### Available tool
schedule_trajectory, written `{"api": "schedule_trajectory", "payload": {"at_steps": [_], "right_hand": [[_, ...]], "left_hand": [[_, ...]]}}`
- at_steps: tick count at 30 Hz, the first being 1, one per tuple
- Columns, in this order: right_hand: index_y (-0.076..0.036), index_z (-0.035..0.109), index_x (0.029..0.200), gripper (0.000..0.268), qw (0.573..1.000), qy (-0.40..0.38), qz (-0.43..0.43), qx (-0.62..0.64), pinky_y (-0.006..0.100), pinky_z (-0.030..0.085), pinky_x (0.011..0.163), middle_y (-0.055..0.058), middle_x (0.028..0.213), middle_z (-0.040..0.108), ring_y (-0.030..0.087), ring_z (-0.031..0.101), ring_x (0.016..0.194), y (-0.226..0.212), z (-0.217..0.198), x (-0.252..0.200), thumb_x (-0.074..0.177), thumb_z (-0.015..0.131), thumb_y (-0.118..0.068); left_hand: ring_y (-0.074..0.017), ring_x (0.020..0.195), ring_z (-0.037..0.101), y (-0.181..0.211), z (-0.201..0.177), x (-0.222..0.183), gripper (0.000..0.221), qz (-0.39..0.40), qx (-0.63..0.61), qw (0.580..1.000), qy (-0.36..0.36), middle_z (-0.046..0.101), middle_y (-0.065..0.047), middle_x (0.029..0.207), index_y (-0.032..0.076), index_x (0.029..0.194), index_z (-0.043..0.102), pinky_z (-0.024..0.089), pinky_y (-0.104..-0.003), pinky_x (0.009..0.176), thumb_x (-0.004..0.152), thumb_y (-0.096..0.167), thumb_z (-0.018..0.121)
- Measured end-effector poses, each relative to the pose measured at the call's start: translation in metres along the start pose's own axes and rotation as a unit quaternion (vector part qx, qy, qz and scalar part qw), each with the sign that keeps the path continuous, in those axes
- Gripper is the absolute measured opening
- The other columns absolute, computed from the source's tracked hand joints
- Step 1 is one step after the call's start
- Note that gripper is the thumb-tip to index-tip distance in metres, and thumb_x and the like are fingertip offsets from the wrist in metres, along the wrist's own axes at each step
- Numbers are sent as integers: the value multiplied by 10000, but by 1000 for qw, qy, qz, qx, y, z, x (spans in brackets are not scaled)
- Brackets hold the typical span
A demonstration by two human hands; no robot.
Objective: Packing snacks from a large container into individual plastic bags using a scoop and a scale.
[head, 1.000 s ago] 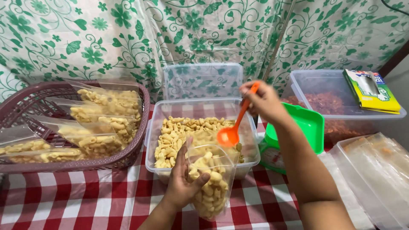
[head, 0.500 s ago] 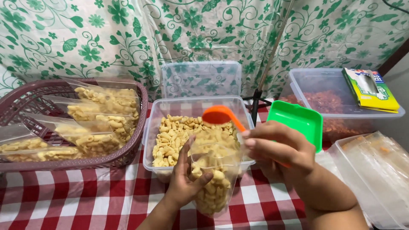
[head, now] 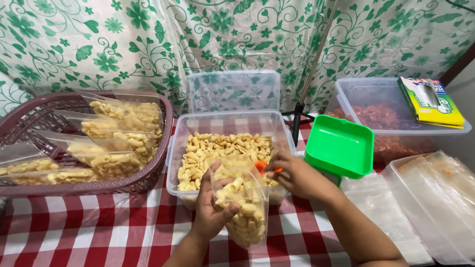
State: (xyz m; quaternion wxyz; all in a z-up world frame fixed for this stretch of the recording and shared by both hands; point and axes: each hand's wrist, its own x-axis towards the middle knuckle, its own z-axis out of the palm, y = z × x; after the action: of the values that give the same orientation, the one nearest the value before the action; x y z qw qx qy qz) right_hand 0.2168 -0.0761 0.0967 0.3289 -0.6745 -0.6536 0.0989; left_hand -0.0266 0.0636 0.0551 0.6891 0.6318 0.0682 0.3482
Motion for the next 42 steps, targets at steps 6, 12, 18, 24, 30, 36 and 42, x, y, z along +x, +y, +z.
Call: {"api": "schedule_trajectory", "payload": {"at_steps": [6,12,18,24,30,36,42], "right_hand": [[-108,735,1098,402,988,-132,-2,-82,416,530,785,79,1091,725,298,706,931,-8,-6,-6,994,570,-460],[-76,603,1344,718,991,73,-114,2,471,508,1068,141,1390,633,321,621,1302,-35,-9,-56,873,653,-616],[-2,492,1415,955,974,193,-71,92,374,568,1054,170,1393,622,275,644,1296,-48,24,-123,730,836,-572],[-71,496,1477,953,970,176,101,133,356,503,1083,120,1475,612,226,637,1314,-26,68,-138,696,927,-409],[-42,582,1404,769,949,188,81,240,365,590,1001,146,1366,690,241,704,1213,-25,79,-134,760,866,-353],[-43,727,1252,349,945,169,50,274,411,533,1068,167,1314,710,287,666,1257,-11,78,-131,941,697,-200],[-102,783,1122,374,931,228,88,273,364,599,901,99,1119,783,219,733,1053,-18,76,-124,790,849,-261]], "left_hand": [[-325,1156,714,-4,1,-9,1001,13,31,999,5,706,-163,1216,127,1485,379,685,-508,879,688,449,892],[-298,1074,712,-14,20,-18,586,74,14,997,-2,654,-138,1164,69,1185,571,697,-407,844,750,315,876],[-291,1122,706,-50,49,-39,792,112,25,993,15,667,-186,1229,57,1269,432,640,-400,906,744,402,915],[-301,1324,529,-77,69,-39,885,146,-31,987,-60,464,-192,1425,42,1420,410,471,-423,1118,836,560,828],[-323,1260,634,-70,46,-17,1047,-13,-93,973,-209,599,-216,1404,-1,1483,448,493,-452,1130,679,456,938],[-230,1040,710,-66,55,-13,559,-21,35,984,-172,737,-82,1116,80,1150,738,585,-326,929,682,321,926],[-215,1000,723,-73,64,-16,368,-10,34,991,-128,754,-52,1052,114,1048,765,593,-335,918,760,311,881]]}}
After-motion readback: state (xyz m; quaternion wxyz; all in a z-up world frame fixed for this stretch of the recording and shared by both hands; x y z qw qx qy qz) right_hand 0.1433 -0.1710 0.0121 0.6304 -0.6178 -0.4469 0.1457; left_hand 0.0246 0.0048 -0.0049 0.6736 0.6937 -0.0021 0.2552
